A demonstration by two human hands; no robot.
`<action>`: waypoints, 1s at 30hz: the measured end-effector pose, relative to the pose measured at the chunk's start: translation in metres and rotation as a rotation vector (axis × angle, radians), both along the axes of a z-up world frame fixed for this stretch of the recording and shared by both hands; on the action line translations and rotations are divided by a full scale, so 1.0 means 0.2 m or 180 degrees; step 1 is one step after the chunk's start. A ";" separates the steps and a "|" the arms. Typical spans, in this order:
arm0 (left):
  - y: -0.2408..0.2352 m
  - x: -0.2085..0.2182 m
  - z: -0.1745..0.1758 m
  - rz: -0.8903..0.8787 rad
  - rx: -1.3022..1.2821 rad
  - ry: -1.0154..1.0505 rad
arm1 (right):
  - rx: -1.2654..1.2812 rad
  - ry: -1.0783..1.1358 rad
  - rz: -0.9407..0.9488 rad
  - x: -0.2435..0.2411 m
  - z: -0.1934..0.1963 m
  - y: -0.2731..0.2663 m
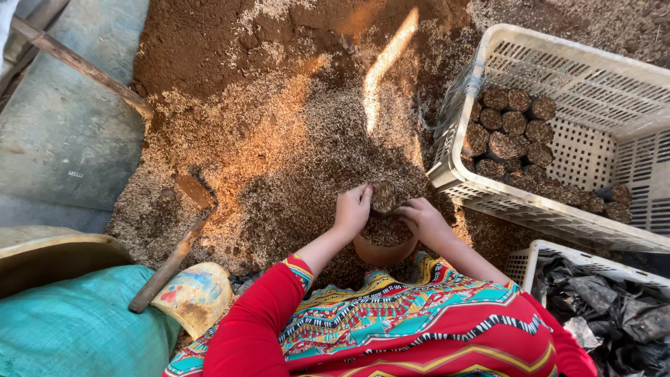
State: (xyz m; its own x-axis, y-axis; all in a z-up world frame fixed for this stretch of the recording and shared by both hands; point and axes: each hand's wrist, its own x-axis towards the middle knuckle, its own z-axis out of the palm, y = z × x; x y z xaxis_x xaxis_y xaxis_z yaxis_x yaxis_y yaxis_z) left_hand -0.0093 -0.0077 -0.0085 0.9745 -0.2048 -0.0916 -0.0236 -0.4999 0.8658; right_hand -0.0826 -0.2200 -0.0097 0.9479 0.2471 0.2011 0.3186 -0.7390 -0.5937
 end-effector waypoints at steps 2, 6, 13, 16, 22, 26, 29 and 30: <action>-0.01 -0.04 -0.03 -0.0051 0.0119 -0.0046 | 0.0171 0.0349 -0.0426 0.03 0.06 -0.02; -0.01 -0.05 -0.03 -0.0098 -0.0077 -0.0893 | 0.0576 0.0921 -0.0708 0.09 0.29 -0.04; 0.02 0.02 0.04 -0.0478 0.1164 0.0739 | 0.0199 -0.0585 0.0274 0.14 0.40 0.14; 0.04 0.03 0.02 -0.0664 0.1020 0.0406 | 0.0332 -0.0400 0.0107 0.13 0.34 0.16; 0.05 0.01 0.00 -0.0566 0.0501 0.0875 | -0.0510 -0.0699 0.0452 0.11 0.22 0.21; 0.05 0.01 0.13 -0.0475 0.0119 0.1023 | -0.0179 -0.0342 0.0501 0.17 0.23 0.15; 0.04 0.03 0.23 -0.0505 0.0317 0.1222 | 0.0334 -0.0356 0.0377 0.17 0.26 0.09; 0.04 0.02 0.25 -0.0549 0.0501 0.1331 | 0.0359 -0.0444 0.0279 0.15 0.26 0.08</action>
